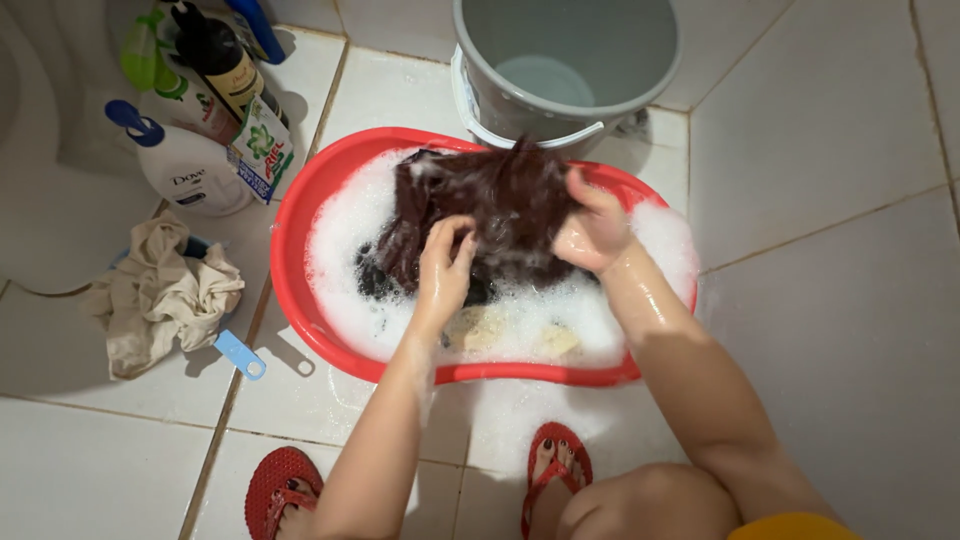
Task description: The person washes clothes by hand in a red tub filled with soapy water, scrubbing and squeezing different items of dark and light-colored clothing.
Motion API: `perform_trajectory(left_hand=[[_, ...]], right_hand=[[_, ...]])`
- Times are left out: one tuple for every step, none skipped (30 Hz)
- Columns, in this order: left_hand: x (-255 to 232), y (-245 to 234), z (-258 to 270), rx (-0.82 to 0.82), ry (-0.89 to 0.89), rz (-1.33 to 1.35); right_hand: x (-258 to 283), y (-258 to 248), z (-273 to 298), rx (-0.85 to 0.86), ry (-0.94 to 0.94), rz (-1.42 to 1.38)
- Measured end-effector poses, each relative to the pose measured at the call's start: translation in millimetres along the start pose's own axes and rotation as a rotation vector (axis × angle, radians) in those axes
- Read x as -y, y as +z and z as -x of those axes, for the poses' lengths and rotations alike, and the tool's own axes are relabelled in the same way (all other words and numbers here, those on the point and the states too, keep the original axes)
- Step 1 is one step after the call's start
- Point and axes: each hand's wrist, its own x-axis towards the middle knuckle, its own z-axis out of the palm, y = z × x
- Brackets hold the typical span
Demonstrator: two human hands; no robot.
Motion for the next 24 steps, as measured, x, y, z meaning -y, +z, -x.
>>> perform_trajectory(left_hand=[[-3,0,1,-0.030,0.084,-0.021],[-8,-1,0,-0.001,0.037,0.101],[-12,-5,1,0.029,-0.010,0.223],[-17,-6,4,0.060,-0.062,0.345],[-19,-4,3,0.083,-0.100,0.365],[-18,-2,-1,0.103,-0.138,0.385],[-14,-1,-1,0.122,-0.177,0.405],[-8,0,-2,0.118,-0.258,0.409],[0,3,-4,0.115,-0.339,0.413],[9,7,-7,0.115,-0.418,0.419],[17,11,-10,0.167,-0.405,0.468],[22,15,-12,0.219,-0.394,0.517],[24,17,-13,0.271,-0.382,0.567],[22,16,-12,0.221,-0.449,0.659],[16,13,-14,0.169,-0.515,0.751],[9,11,-17,0.115,-0.585,0.842],[4,1,-24,0.049,-0.356,0.905],[-2,-11,-28,-0.016,-0.127,0.961],[-7,-23,-28,-0.094,-0.146,1.048],[-11,-35,-28,-0.175,-0.163,1.132],[-15,-40,-28,-0.151,-0.202,0.940],[-17,-44,-30,-0.124,-0.233,0.747],[-18,-45,-32,-0.097,-0.263,0.553],[-18,-39,-32,0.002,-0.234,0.184]], right_hand=[[0,4,2,0.044,-0.012,-0.078],[0,7,2,0.097,-0.006,-0.071],[1,7,1,0.150,-0.001,-0.065],[0,6,3,0.199,0.006,-0.061],[-1,3,3,0.124,0.012,-0.050],[-3,0,1,0.051,0.021,-0.039],[-4,-2,1,-0.022,0.030,-0.028],[-4,-4,-1,-0.048,0.027,0.014],[-4,-3,-2,-0.074,0.023,0.057],[-3,-2,-3,-0.102,0.017,0.102],[-2,1,-4,-0.122,0.023,0.108],[-2,5,-4,-0.144,0.030,0.114],[-2,9,-5,-0.167,0.038,0.120],[-3,13,-6,-0.157,0.045,0.115],[-3,16,-8,-0.148,0.053,0.110],[-3,17,-8,-0.142,0.062,0.103],[-2,16,-10,-0.209,0.046,0.117],[1,12,-11,-0.279,0.031,0.132],[3,6,-12,-0.348,0.016,0.148],[4,-3,-14,-0.532,0.015,0.301],[3,-13,-16,-0.715,0.019,0.455],[2,-22,-18,-0.895,0.020,0.610],[-5,-31,-18,-0.915,0.168,0.913],[-18,-38,-18,-0.918,0.319,1.216]])
